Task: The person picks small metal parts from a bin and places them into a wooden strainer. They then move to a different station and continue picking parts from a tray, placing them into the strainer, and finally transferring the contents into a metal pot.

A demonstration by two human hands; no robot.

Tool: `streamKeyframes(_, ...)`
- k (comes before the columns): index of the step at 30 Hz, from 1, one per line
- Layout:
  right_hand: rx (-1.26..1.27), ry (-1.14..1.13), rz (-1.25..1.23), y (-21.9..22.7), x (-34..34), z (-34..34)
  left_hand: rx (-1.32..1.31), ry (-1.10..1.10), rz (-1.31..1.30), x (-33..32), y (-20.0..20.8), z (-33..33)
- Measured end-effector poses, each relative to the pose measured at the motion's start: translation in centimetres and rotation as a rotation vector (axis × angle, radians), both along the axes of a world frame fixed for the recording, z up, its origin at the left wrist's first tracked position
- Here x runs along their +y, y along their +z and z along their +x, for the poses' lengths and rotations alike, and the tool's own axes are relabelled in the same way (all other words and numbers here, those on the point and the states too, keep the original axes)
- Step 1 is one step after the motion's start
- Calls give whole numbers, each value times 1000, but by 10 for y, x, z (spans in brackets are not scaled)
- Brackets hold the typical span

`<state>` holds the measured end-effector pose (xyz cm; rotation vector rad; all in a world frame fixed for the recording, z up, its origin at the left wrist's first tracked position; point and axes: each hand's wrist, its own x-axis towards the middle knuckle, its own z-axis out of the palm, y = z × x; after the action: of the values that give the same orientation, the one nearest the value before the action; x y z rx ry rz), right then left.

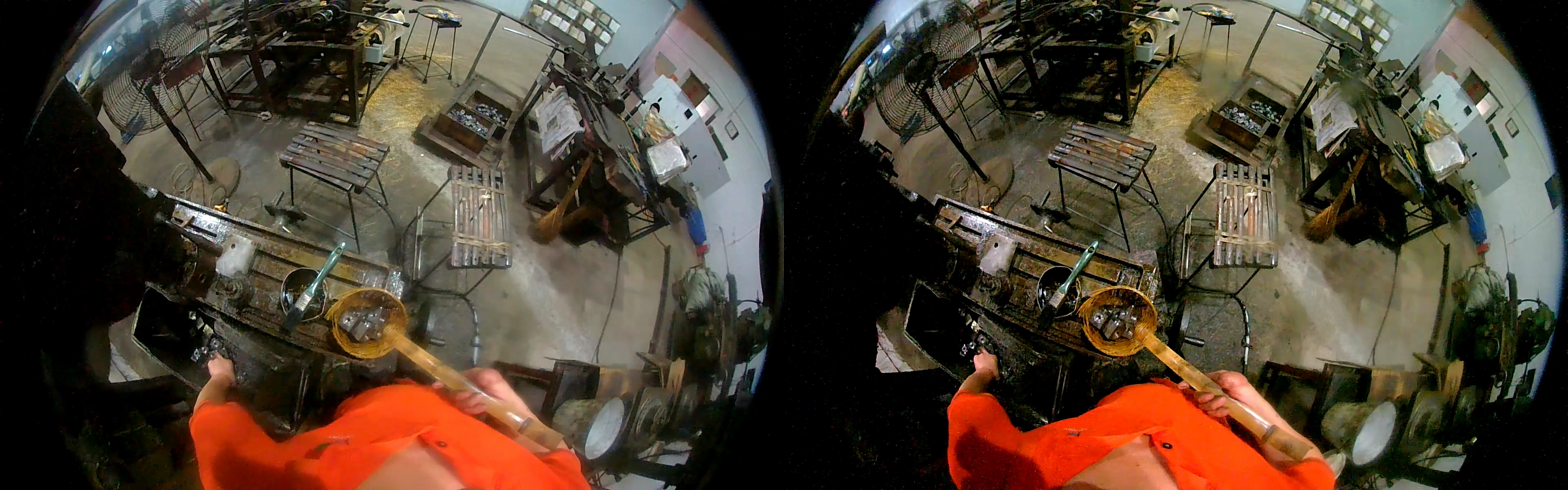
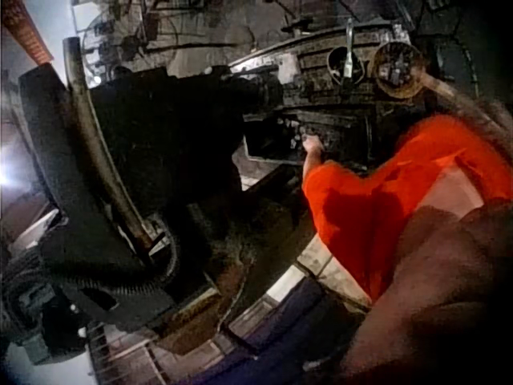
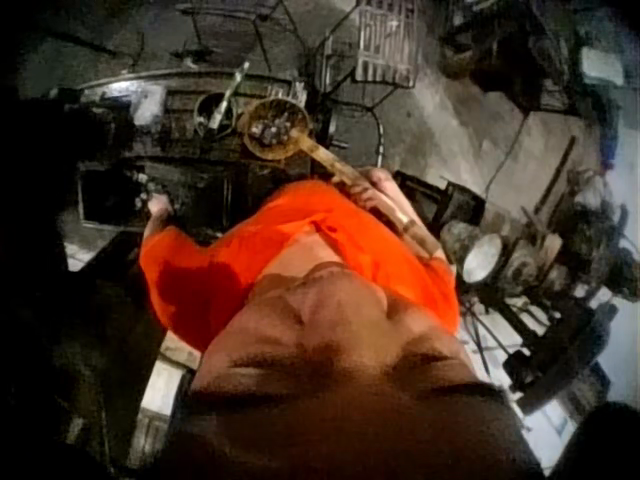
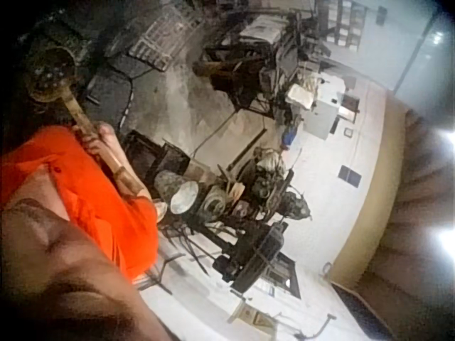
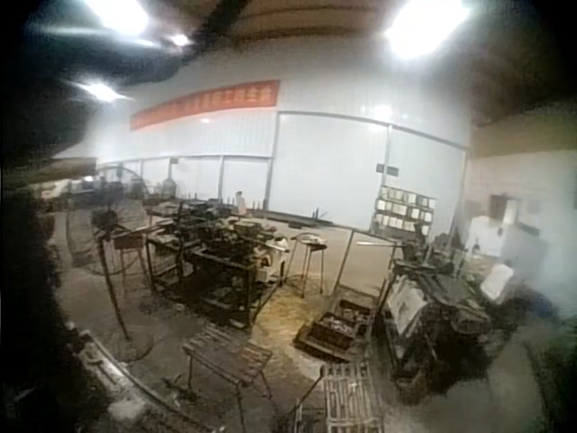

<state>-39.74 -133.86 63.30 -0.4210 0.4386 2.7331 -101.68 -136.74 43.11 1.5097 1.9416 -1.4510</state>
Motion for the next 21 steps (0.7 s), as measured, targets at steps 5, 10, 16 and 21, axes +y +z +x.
streamKeyframes(5,34,3,0,-1,1,-1,-28,-15,63,5,24,11)
streamKeyframes(10,10,9,19,0,3,-1,-89,18,2,2,11,-11)
streamKeyframes(16,20,26,31,-6,1,0,-57,167,199,0,4,10)
streamKeyframes(21,58,-23,-50,-9,-7,-1,-68,282,169,11,28,24)
